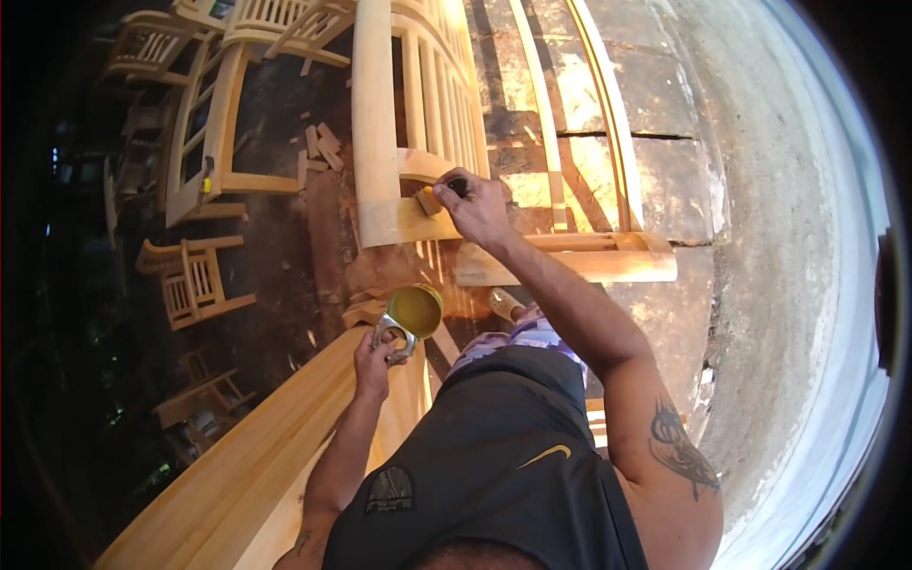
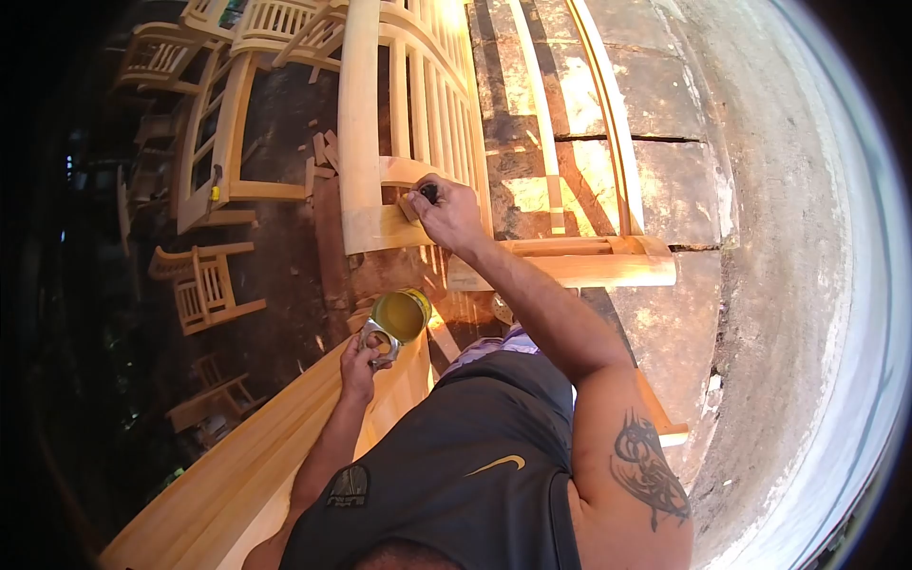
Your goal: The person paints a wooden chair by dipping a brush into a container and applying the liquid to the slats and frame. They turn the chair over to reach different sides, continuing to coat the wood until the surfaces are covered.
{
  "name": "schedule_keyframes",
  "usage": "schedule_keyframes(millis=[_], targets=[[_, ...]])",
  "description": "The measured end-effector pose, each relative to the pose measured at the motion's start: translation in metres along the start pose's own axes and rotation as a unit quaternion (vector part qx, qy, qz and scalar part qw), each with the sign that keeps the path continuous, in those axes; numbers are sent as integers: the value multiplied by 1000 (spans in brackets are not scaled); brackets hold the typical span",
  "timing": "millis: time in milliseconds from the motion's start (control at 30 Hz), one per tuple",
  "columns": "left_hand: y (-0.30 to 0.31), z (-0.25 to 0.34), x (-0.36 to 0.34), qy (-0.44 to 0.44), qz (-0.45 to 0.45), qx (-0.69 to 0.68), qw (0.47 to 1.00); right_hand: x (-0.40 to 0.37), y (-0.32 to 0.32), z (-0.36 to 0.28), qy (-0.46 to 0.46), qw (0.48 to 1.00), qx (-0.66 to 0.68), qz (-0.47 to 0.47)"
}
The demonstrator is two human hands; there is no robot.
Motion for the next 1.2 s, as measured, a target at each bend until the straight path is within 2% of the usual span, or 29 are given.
schedule_keyframes(millis=[100,167,200,300,400,500,600,700,800,900,1000,1100,1133,1167,1200], targets=[[-8,5,-2,0,1,-11,1000,-2,7,-21,-16,992,124,-27],[-9,8,-2,3,0,-8,1000,6,11,-11,-55,965,255,-34],[-10,9,-2,4,-1,-7,1000,11,11,6,-77,933,349,-39],[-9,10,-4,-4,8,-7,1000,15,3,77,-158,921,355,-29],[-5,6,-2,1,10,0,1000,9,4,142,-215,917,334,24],[0,1,0,4,0,7,1000,4,20,173,-234,943,219,91],[-1,2,0,2,2,6,1000,6,14,155,-81,989,56,106],[-1,2,2,4,3,14,1000,-10,1,58,-40,997,-32,52],[-7,9,-2,-1,-2,5,1000,-18,-2,-5,10,992,124,22],[-5,8,-1,-3,-2,-4,1000,-24,4,-48,1,973,230,-5],[-6,7,-2,-4,-2,-8,1000,-18,-14,-44,-27,954,294,-40],[-1,3,-1,0,-1,-4,1000,-8,-15,10,-47,986,159,-10],[0,4,-1,-1,-1,-4,1000,-11,-8,22,-100,971,219,6],[0,4,-1,-2,-1,-6,1000,-6,-3,50,-69,987,134,54],[2,2,-3,-2,1,-7,1000,-9,9,51,-61,987,128,80]])
Point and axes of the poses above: each hand's wrist, its own x-axis towards the middle knuckle, its own y-axis out of the back of the hand, z = x × y, the point moved 5 cm from there along x, towards the middle knuckle, and after that the axes turned 5 degrees about -x, right-handed, at the moved point
